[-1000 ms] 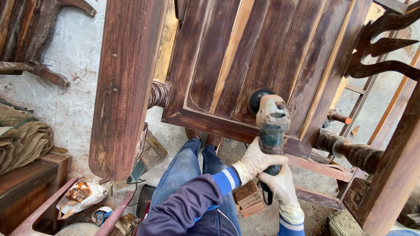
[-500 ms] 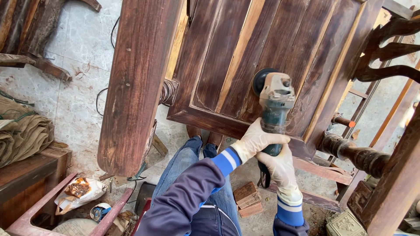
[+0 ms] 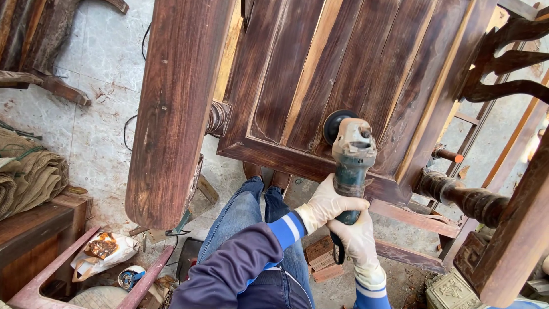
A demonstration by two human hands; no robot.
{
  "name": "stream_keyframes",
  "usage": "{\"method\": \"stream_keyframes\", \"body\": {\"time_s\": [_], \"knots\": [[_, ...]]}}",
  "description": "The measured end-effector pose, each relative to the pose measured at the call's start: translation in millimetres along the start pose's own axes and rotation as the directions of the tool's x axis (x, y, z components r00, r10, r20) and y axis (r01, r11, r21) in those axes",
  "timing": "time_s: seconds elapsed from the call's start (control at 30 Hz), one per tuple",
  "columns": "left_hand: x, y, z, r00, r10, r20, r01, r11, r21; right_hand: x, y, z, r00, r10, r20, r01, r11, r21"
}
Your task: The person uses an angle grinder to sand the seat of a carved wooden chair, moving the tool back and forth across the wood panels to strip the surface. They briefly reposition a sanding pad on the chair before resuming grinding over the seat area.
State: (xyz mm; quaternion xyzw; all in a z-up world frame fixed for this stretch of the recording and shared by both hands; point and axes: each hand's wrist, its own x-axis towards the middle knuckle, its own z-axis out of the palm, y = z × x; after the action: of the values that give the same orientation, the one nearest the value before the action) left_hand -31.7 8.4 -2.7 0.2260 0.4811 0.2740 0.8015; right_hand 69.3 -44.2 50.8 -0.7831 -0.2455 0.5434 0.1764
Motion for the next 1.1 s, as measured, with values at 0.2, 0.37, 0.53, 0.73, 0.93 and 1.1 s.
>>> {"method": "stream_keyframes", "body": {"time_s": [0.2,0.37,0.53,0.73,0.93,1.1], "knots": [[4.4,11.3,-1.1,1.000,-0.009,0.006,0.009,1.000,0.015,-0.2,-13.1,0.7,1.000,-0.013,-0.024,0.012,1.000,-0.020],[-7.8,10.7,-4.7,0.991,0.064,0.120,-0.040,0.980,-0.196,-5.9,0.3,4.9,1.000,0.015,0.011,-0.015,1.000,-0.006],[3.2,-1.9,-1.1,0.999,-0.030,0.012,0.029,0.999,0.028,-4.2,0.8,3.4,0.999,-0.008,-0.032,0.007,0.999,-0.038],[-0.6,-9.0,2.6,0.997,0.043,0.063,-0.036,0.994,-0.106,-2.8,8.2,-2.5,0.997,-0.078,-0.002,0.078,0.994,0.070],[3.1,-15.7,-8.8,0.999,0.026,0.030,-0.021,0.988,-0.155,-4.8,7.5,9.0,0.998,-0.055,-0.016,0.054,0.996,-0.066],[10.9,-15.9,1.1,1.000,-0.002,0.002,0.002,0.997,0.073,-11.2,-6.4,4.8,0.998,-0.022,-0.053,0.025,0.998,0.060]]}}
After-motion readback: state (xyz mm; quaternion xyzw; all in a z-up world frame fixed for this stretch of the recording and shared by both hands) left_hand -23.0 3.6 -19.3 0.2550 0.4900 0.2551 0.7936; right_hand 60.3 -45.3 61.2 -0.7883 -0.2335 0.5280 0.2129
